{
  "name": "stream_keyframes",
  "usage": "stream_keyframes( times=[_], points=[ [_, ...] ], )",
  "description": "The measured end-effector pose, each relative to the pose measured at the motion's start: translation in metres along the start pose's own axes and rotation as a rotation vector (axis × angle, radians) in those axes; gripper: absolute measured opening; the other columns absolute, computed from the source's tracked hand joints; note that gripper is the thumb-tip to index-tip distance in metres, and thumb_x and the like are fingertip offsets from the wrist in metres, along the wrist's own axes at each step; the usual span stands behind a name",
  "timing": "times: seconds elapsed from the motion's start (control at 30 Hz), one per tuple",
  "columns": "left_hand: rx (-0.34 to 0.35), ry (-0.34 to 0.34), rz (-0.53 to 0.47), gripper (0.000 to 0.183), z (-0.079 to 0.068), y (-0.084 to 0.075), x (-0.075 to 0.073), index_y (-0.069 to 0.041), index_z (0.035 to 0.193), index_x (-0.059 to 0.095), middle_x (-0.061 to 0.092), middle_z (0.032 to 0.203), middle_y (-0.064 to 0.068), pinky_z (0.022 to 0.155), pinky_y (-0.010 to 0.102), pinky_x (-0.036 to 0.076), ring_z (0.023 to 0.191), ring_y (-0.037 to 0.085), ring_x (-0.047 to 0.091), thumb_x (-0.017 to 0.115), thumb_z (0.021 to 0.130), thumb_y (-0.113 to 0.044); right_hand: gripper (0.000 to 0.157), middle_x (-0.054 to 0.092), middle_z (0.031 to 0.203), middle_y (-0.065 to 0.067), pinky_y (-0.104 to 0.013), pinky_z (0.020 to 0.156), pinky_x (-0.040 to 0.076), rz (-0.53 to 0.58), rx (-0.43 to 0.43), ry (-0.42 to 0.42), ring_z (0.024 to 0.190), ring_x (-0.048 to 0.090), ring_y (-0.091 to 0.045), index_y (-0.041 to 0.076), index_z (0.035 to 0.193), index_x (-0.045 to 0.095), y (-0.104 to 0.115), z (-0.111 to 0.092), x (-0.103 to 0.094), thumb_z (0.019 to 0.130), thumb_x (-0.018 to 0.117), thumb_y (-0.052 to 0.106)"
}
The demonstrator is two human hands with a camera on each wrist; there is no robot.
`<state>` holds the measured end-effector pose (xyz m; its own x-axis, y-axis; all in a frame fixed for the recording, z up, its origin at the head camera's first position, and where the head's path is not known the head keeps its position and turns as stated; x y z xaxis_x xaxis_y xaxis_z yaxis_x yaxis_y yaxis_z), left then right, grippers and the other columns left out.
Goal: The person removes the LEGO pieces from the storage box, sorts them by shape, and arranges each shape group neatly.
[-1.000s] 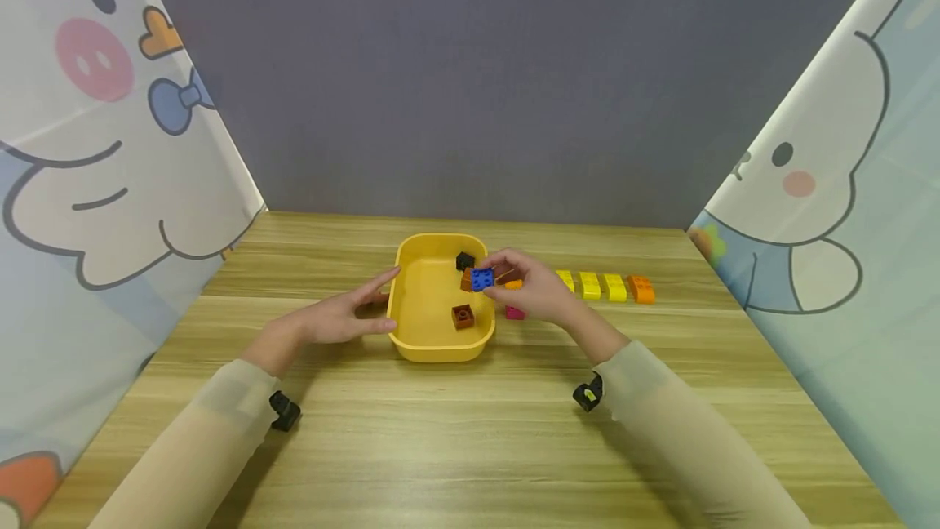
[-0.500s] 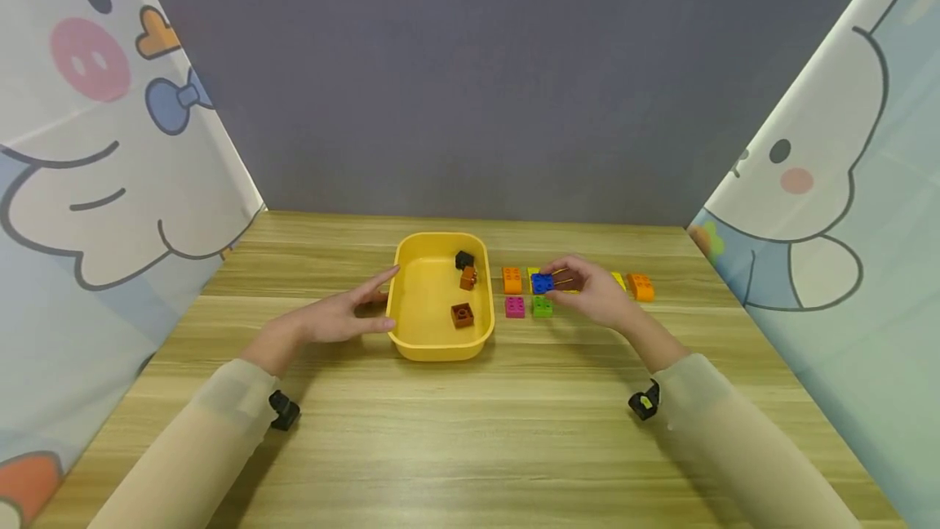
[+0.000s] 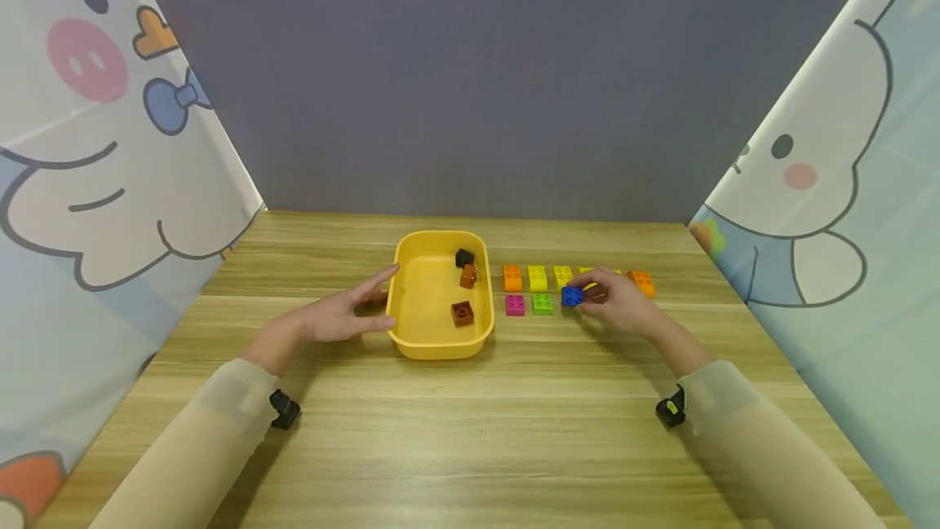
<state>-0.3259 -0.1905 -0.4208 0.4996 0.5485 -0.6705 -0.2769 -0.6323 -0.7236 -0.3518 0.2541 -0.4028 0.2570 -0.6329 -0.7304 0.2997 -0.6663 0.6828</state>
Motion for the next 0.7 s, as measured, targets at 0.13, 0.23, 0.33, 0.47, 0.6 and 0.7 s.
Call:
stream_keyframes(
  times=[0.13,0.23,0.33,0.47,0.6,0.7],
  points=[
    [-0.003,-0.005,0.005,0.101,0.0,0.0,0.0,-0.033,0.179,0.005,0.043,0.172,0.026,0.129,0.079,0.018,0.163,0.05,0.034,0.072,0.106,-0.05,0.038,0.071,0.13,-0.024,-0.056,0.1,0.063,-0.065,0.033,0.042,0.116,0.074,-0.04,0.0,0.136,0.07,-0.007,-0.001,0.002,0.101,0.079,0.01],
    [-0.008,-0.006,0.006,0.101,0.0,0.0,0.0,-0.034,0.178,0.004,0.042,0.173,0.026,0.129,0.079,0.018,0.163,0.05,0.033,0.072,0.106,-0.051,0.038,0.073,0.128,-0.022,-0.056,0.1,0.063,-0.091,0.054,0.06,0.115,0.074,-0.037,0.003,0.136,0.071,-0.009,-0.001,0.004,0.101,0.08,0.013],
    [-0.008,-0.007,0.006,0.1,0.001,0.001,0.0,-0.035,0.178,0.004,0.042,0.173,0.025,0.13,0.079,0.018,0.164,0.05,0.033,0.072,0.106,-0.051,0.038,0.074,0.128,-0.02,-0.055,0.1,0.063,-0.11,0.059,0.068,0.115,0.074,-0.035,0.004,0.138,0.071,-0.011,0.0,0.006,0.102,0.079,0.015],
    [-0.008,-0.007,0.01,0.1,0.001,0.001,0.0,-0.037,0.178,0.004,0.042,0.173,0.025,0.13,0.078,0.018,0.164,0.049,0.033,0.072,0.105,-0.051,0.038,0.074,0.129,-0.02,-0.054,0.101,0.063,-0.117,0.072,0.071,0.116,0.074,-0.034,0.005,0.14,0.071,-0.013,0.002,0.008,0.105,0.076,0.017],
    [-0.012,-0.004,0.012,0.1,0.001,0.002,0.0,-0.038,0.178,0.004,0.042,0.173,0.025,0.13,0.078,0.019,0.164,0.049,0.033,0.072,0.105,-0.052,0.037,0.073,0.131,-0.021,-0.054,0.101,0.063,-0.117,0.075,0.069,0.117,0.074,-0.034,0.004,0.141,0.071,-0.013,0.003,0.008,0.105,0.074,0.015],
    [-0.014,-0.003,0.013,0.1,0.001,0.003,0.0,-0.039,0.178,0.004,0.042,0.173,0.024,0.13,0.078,0.019,0.164,0.049,0.033,0.071,0.105,-0.052,0.037,0.074,0.129,-0.021,-0.053,0.1,0.063,-0.125,0.069,0.065,0.115,0.074,-0.033,0.003,0.14,0.071,-0.013,0.003,0.009,0.105,0.074,0.014]
  ],
)
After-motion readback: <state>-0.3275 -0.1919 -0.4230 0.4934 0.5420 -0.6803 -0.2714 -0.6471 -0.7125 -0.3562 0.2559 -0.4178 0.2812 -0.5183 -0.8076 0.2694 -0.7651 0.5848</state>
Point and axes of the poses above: each hand's wrist, its own z-axis towards the middle knuckle, its own x-axis out of the palm, y = z × x, the point moved 8 cm from there along z, towards the middle knuckle
